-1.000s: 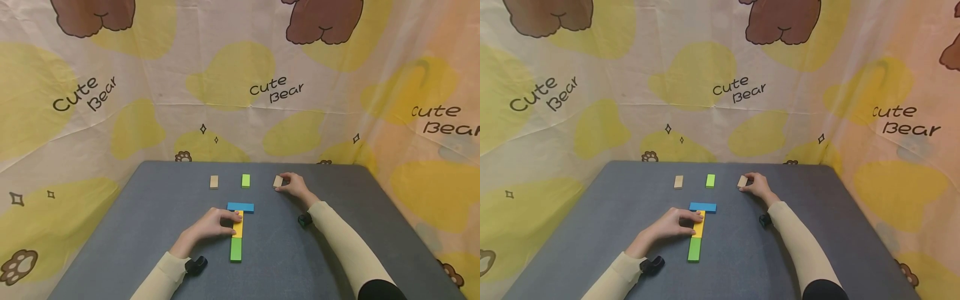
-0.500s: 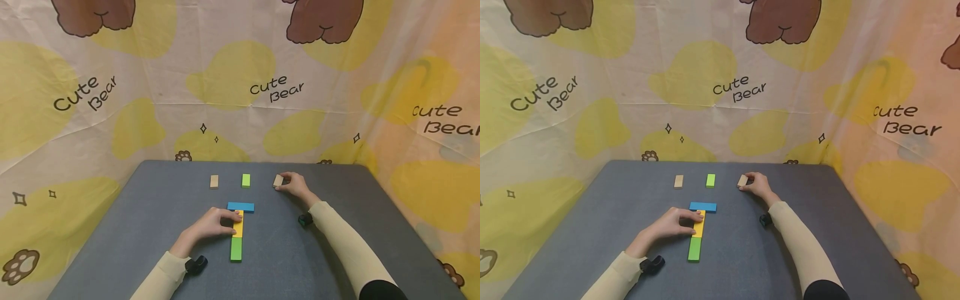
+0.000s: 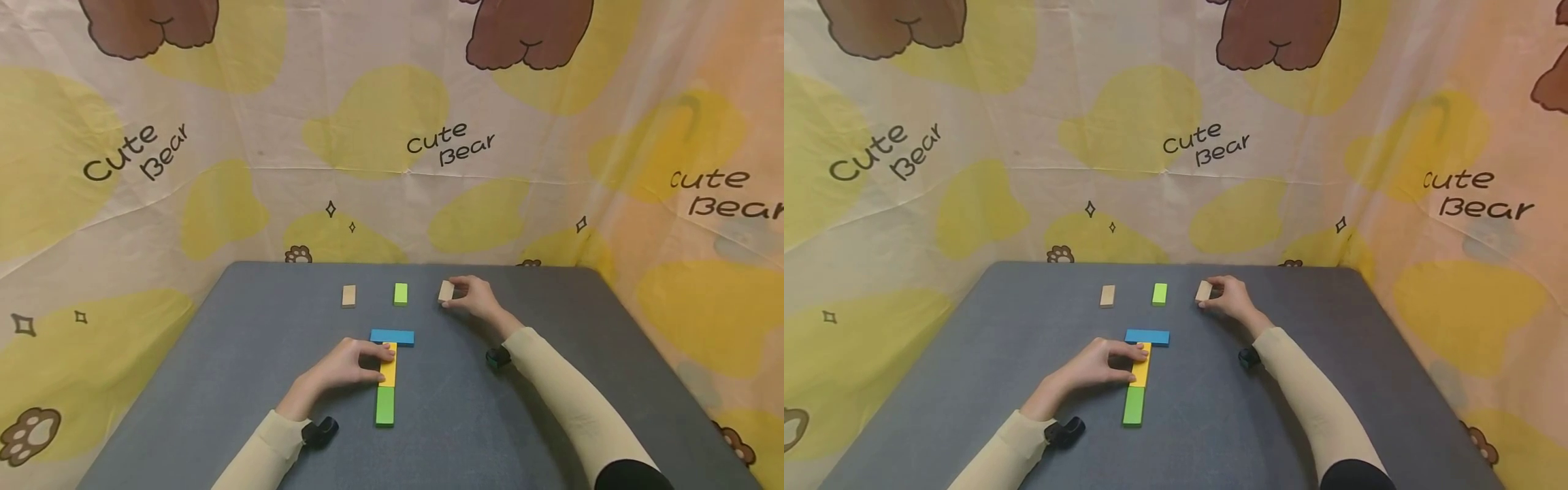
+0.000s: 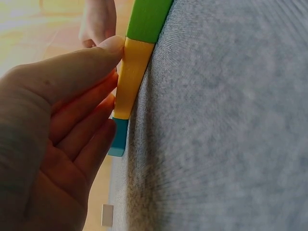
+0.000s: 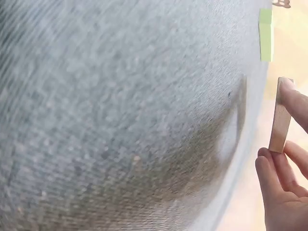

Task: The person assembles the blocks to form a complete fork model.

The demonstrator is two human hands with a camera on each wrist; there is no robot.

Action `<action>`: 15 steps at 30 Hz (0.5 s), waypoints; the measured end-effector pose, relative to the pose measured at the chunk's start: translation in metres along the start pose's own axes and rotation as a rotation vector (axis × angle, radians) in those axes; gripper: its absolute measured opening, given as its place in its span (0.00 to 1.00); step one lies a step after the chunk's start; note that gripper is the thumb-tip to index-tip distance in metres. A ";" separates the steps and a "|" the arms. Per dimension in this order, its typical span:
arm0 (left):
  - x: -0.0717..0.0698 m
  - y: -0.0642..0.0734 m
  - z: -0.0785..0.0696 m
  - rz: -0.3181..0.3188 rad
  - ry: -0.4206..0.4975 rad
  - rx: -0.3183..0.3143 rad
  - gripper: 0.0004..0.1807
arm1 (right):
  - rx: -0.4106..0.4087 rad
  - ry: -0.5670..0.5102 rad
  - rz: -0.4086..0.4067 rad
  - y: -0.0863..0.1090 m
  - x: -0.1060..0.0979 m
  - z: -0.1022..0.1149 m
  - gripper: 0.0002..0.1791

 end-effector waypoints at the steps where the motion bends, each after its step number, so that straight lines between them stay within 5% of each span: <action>1: 0.000 0.000 0.000 0.000 0.001 0.000 0.20 | -0.003 -0.001 0.001 0.000 0.000 0.002 0.37; 15: 0.001 -0.002 0.000 0.003 0.001 -0.011 0.20 | -0.074 -0.037 0.012 0.001 0.009 0.019 0.36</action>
Point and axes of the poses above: each hand's wrist, its own y-axis away from the middle knuckle, its own x-axis out of the palm, z = x × y, the point moved 2 cm from there along -y, towards the middle knuckle, and after that the axes turned 9 degrees about -z, right-handed, at the moved point
